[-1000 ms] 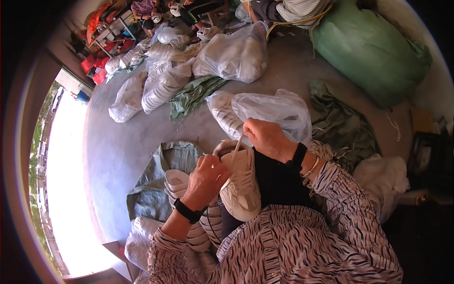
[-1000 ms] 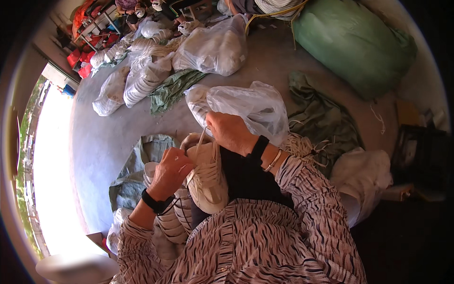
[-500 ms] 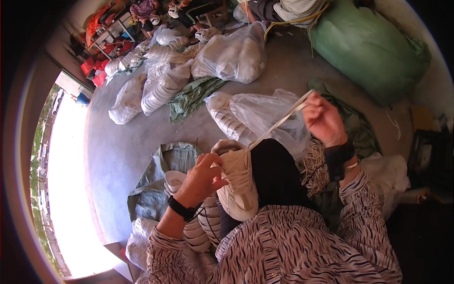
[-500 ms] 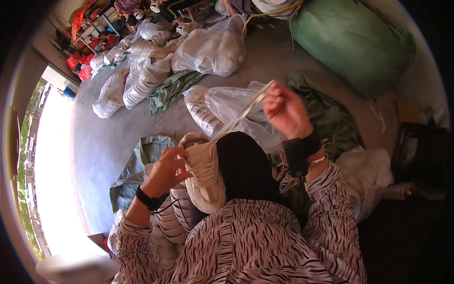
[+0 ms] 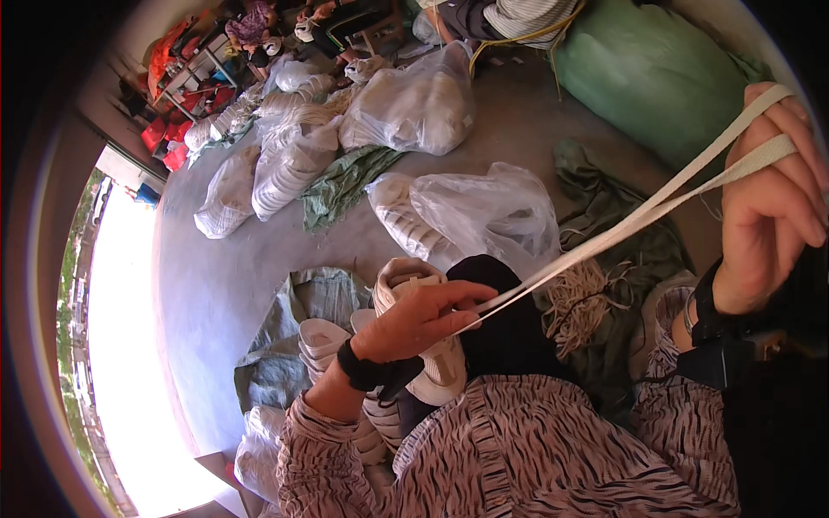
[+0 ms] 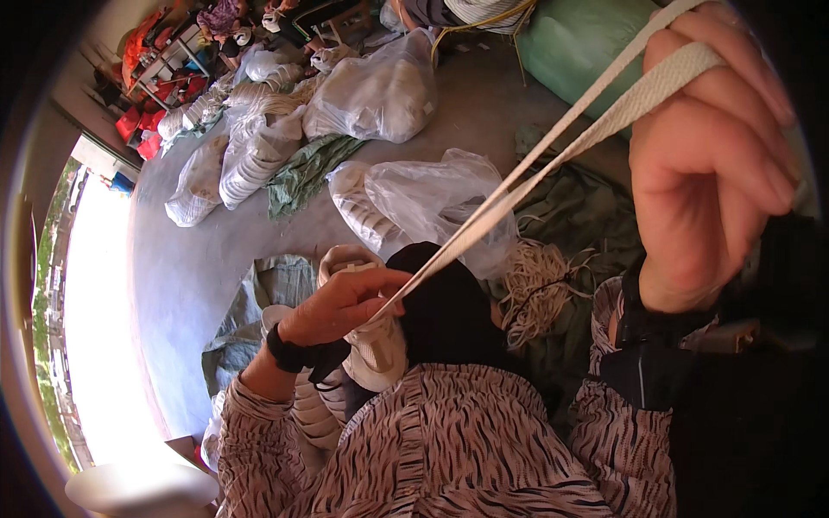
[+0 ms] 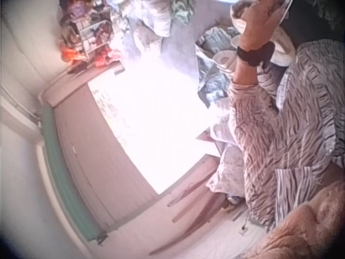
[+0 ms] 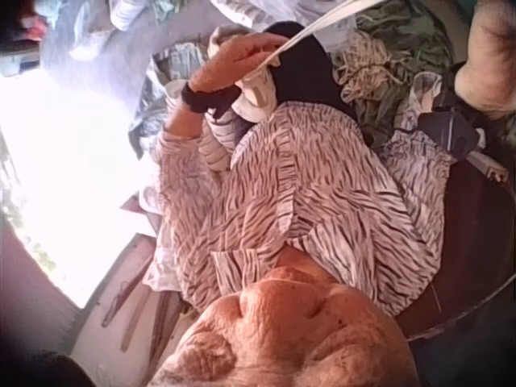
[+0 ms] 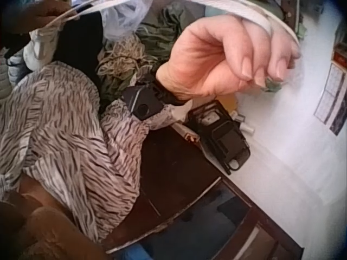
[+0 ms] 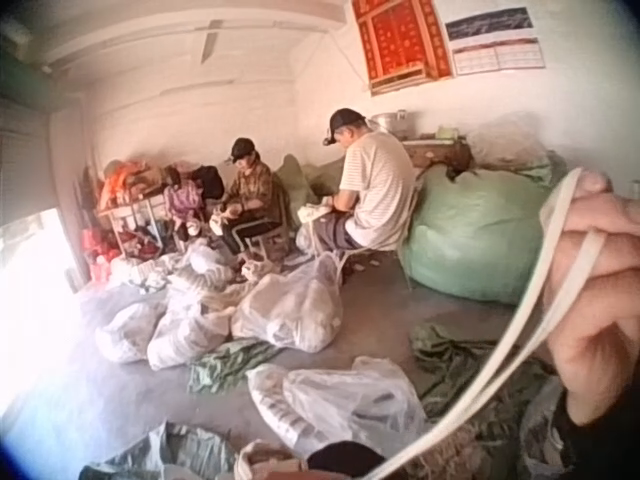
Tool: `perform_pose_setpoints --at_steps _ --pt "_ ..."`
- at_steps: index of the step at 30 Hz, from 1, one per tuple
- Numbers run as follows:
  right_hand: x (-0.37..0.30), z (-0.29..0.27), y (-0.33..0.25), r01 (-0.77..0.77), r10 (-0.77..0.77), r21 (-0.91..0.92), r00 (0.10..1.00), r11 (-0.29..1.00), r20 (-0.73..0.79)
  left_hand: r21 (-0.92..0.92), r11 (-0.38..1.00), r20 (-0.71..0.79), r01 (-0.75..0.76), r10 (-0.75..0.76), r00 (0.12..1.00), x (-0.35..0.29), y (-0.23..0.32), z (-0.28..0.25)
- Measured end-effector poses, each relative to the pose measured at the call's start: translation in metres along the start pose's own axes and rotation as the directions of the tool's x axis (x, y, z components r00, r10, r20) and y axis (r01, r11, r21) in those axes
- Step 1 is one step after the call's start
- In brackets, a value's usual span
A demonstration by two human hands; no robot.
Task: Lacing several pairs of cream-colored shoes in a factory setting.
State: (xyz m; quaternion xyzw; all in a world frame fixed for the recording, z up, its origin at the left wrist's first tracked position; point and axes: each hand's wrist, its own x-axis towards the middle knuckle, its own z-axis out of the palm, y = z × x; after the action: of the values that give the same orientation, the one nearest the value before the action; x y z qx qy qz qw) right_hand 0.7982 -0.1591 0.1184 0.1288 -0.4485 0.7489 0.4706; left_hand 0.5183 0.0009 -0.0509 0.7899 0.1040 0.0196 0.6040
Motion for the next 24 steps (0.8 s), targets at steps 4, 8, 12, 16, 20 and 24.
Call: perform_pose_setpoints --at_steps 4,8,12,16,20,24 --pt "-0.036 0.026 0.036 0.260 -0.624 -0.660 0.671 0.705 -0.401 -0.420 0.907 -0.471 0.017 -0.234 0.850 -0.016 0.011 -0.006" --pt "-0.056 -0.013 0.047 0.194 -0.828 -0.809 0.035 0.555 -0.560 -0.578 0.736 -0.722 -0.352 -0.259 0.642 -0.067 -0.015 -0.048" --pt "-0.163 -0.054 0.039 0.677 -0.680 -0.322 0.360 0.661 -0.639 -0.488 0.677 -0.866 -0.550 -0.301 0.399 -0.108 -0.037 -0.089" --pt "-0.235 -0.070 0.051 0.165 -0.723 -0.705 0.120 0.690 -0.680 -0.433 0.724 -0.893 -0.537 -0.264 0.364 -0.165 -0.063 -0.103" --pt "-0.231 -0.085 0.081 -0.651 -0.760 -0.457 -0.302 0.605 -0.576 -0.262 0.839 -0.951 -0.477 -0.308 -0.019 -0.188 -0.077 -0.109" --pt "-0.197 -0.122 0.120 -0.891 -0.559 -0.270 0.022 0.365 -0.829 -0.068 0.991 -0.997 0.114 -0.065 -0.028 -0.195 -0.030 -0.102"
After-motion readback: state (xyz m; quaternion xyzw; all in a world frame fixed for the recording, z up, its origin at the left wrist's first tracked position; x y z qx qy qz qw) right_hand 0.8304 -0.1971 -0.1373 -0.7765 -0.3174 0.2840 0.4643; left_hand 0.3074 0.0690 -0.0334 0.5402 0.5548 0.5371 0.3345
